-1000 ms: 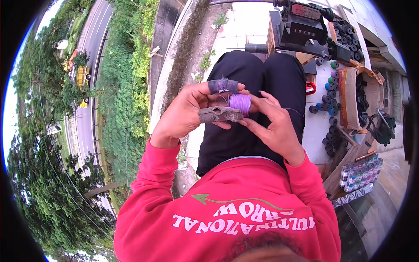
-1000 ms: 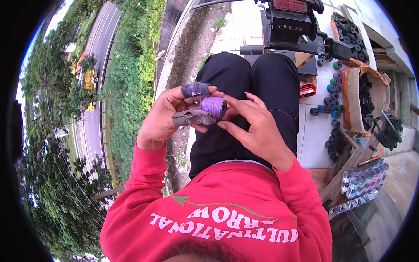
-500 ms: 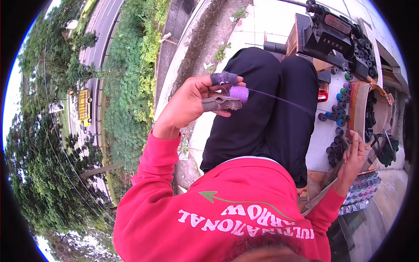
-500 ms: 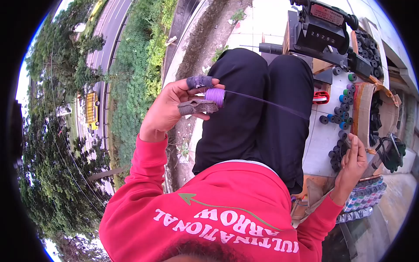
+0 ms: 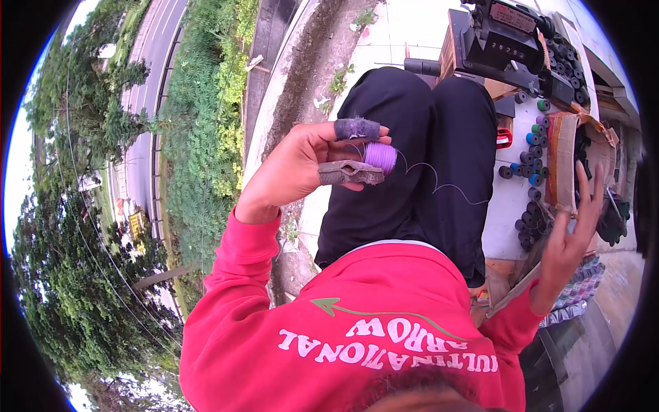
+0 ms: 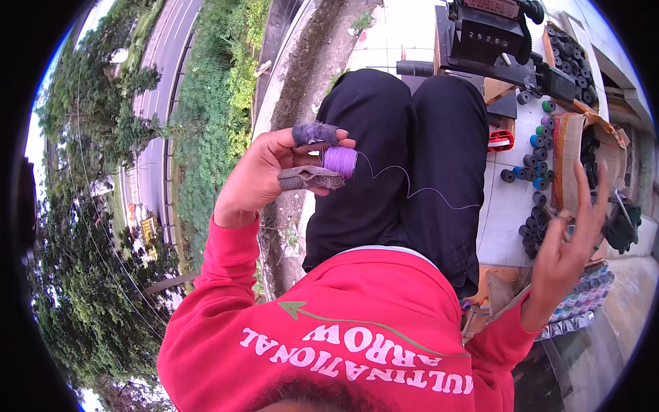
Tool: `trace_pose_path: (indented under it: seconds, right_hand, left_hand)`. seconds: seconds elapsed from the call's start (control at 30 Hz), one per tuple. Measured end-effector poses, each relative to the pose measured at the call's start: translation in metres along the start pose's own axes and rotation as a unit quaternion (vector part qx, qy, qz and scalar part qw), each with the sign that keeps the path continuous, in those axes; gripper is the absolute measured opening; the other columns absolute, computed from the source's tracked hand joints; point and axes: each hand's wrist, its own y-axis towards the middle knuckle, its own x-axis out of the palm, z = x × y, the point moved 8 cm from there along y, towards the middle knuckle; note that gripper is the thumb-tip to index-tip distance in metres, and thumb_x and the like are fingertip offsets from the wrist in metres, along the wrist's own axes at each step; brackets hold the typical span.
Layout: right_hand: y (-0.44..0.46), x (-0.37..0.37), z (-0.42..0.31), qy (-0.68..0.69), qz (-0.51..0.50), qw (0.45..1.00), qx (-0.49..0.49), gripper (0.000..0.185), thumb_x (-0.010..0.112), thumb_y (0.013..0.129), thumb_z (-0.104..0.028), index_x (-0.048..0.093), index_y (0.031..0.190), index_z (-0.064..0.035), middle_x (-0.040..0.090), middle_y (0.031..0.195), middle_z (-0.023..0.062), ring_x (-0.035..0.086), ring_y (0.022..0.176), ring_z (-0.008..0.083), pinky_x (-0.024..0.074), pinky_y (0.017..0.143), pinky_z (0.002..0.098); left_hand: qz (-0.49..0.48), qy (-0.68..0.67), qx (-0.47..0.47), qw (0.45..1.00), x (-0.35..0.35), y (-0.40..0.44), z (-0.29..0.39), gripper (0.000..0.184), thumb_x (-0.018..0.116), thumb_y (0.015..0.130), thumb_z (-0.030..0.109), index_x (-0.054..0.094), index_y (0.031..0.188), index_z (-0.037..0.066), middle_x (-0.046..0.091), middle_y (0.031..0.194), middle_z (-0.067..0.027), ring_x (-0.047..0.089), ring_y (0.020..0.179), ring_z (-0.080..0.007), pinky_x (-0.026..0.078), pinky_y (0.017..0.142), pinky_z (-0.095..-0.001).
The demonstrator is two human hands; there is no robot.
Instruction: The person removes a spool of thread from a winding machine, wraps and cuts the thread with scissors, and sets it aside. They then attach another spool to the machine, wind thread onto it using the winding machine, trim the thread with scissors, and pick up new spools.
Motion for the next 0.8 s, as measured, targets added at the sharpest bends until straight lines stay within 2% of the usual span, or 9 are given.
trace_pose_path:
  seconds: [0.07, 0.13, 0.17, 0.2, 0.27, 0.37, 0.57, 0.67, 0.8]
  right_hand:
    - [0.008, 0.052, -0.066, 0.237, -0.078, 0.967, -0.056, 0.061, 0.066, 0.094, -0.006, 0.049, 0.152, -0.0014, 0.042, 0.161, 0.0194, 0.04, 0.149, 0.0345, 0.0304, 0.121, 0.0418]
    - [-0.002, 0.111, -0.1, 0.38, -0.212, 0.897, -0.073, 0.085, 0.082, 0.087, -0.019, 0.038, 0.158, -0.0034, 0.048, 0.156, 0.0207, 0.045, 0.146, 0.0341, 0.0335, 0.119, 0.0406]
    - [-0.007, 0.131, -0.107, 0.461, -0.239, 0.854, -0.028, 0.083, 0.083, 0.087, -0.017, 0.041, 0.157, -0.005, 0.064, 0.138, 0.0186, 0.059, 0.132, 0.0303, 0.0395, 0.114, 0.0394]
    - [-0.013, 0.146, -0.106, 0.509, -0.273, 0.816, 0.027, 0.056, 0.078, 0.092, -0.014, 0.059, 0.144, -0.0042, 0.073, 0.112, 0.0112, 0.069, 0.099, 0.0174, 0.0518, 0.093, 0.0316]
    - [-0.031, 0.163, -0.092, 0.571, -0.324, 0.745, 0.119, 0.023, 0.073, 0.098, -0.013, 0.075, 0.118, 0.0, 0.069, 0.085, 0.0008, 0.055, 0.065, 0.0029, 0.0443, 0.061, 0.0209]
    - [-0.045, 0.157, -0.059, 0.589, -0.301, 0.713, 0.235, 0.019, 0.07, 0.102, -0.015, 0.077, 0.101, 0.0017, 0.055, 0.063, -0.0082, 0.035, 0.051, -0.0025, 0.0214, 0.046, 0.0196]
    - [-0.049, 0.118, -0.009, 0.499, -0.222, 0.809, 0.215, 0.019, 0.071, 0.101, -0.018, 0.077, 0.099, 0.0006, 0.061, 0.07, -0.0065, 0.037, 0.053, -0.0027, 0.0226, 0.047, 0.0188]
    - [-0.059, 0.127, -0.003, 0.479, -0.272, 0.792, 0.263, 0.018, 0.072, 0.1, -0.018, 0.077, 0.1, -0.0003, 0.063, 0.072, -0.0067, 0.038, 0.053, -0.003, 0.0231, 0.048, 0.0187]
    - [-0.075, 0.129, 0.008, 0.474, -0.266, 0.78, 0.311, 0.018, 0.072, 0.1, -0.018, 0.077, 0.1, -0.0005, 0.064, 0.073, -0.0068, 0.038, 0.053, -0.003, 0.0246, 0.047, 0.0187]
  left_hand:
    - [-0.045, -0.035, 0.017, 0.998, 0.02, 0.002, 0.005, 0.053, 0.071, 0.09, -0.007, 0.059, 0.141, 0.0, 0.067, 0.136, -0.0169, 0.074, 0.109, -0.0253, 0.065, 0.085, -0.0347]
    - [-0.049, -0.034, 0.02, 0.998, 0.029, 0.004, 0.007, 0.054, 0.072, 0.09, -0.007, 0.059, 0.141, 0.0, 0.066, 0.136, -0.017, 0.074, 0.109, -0.0255, 0.065, 0.084, -0.0346]
    - [-0.055, -0.039, 0.029, 0.997, 0.032, 0.004, 0.009, 0.054, 0.072, 0.09, -0.006, 0.058, 0.142, 0.0, 0.066, 0.137, -0.0172, 0.073, 0.11, -0.0256, 0.065, 0.084, -0.0343]
    - [-0.058, -0.045, 0.037, 0.997, 0.032, 0.002, 0.011, 0.054, 0.072, 0.09, -0.006, 0.058, 0.142, 0.0, 0.066, 0.137, -0.0174, 0.073, 0.11, -0.0258, 0.065, 0.084, -0.0341]
    - [-0.048, -0.031, 0.034, 0.998, 0.026, -0.001, 0.012, 0.055, 0.072, 0.091, -0.005, 0.057, 0.143, -0.001, 0.065, 0.138, -0.0187, 0.073, 0.111, -0.026, 0.065, 0.084, -0.0342]
    - [-0.027, -0.038, 0.038, 0.998, 0.017, -0.006, 0.008, 0.053, 0.072, 0.091, -0.004, 0.057, 0.142, -0.001, 0.067, 0.134, -0.0199, 0.073, 0.111, -0.0259, 0.065, 0.084, -0.0341]
    - [0.01, 0.008, -0.014, 1.0, 0.004, 0.002, -0.007, 0.044, 0.069, 0.095, -0.001, 0.06, 0.139, 0.0, 0.071, 0.129, -0.0165, 0.073, 0.112, -0.0222, 0.064, 0.085, -0.0328]
    - [-0.005, 0.058, 0.034, 0.998, 0.006, 0.016, -0.023, 0.043, 0.068, 0.097, -0.002, 0.06, 0.139, 0.001, 0.071, 0.129, -0.0119, 0.072, 0.114, -0.0205, 0.062, 0.089, -0.0316]
    - [-0.034, 0.078, -0.02, 0.996, 0.009, 0.019, -0.038, 0.042, 0.068, 0.095, -0.005, 0.062, 0.137, 0.001, 0.069, 0.132, -0.0091, 0.07, 0.116, -0.0196, 0.061, 0.091, -0.031]
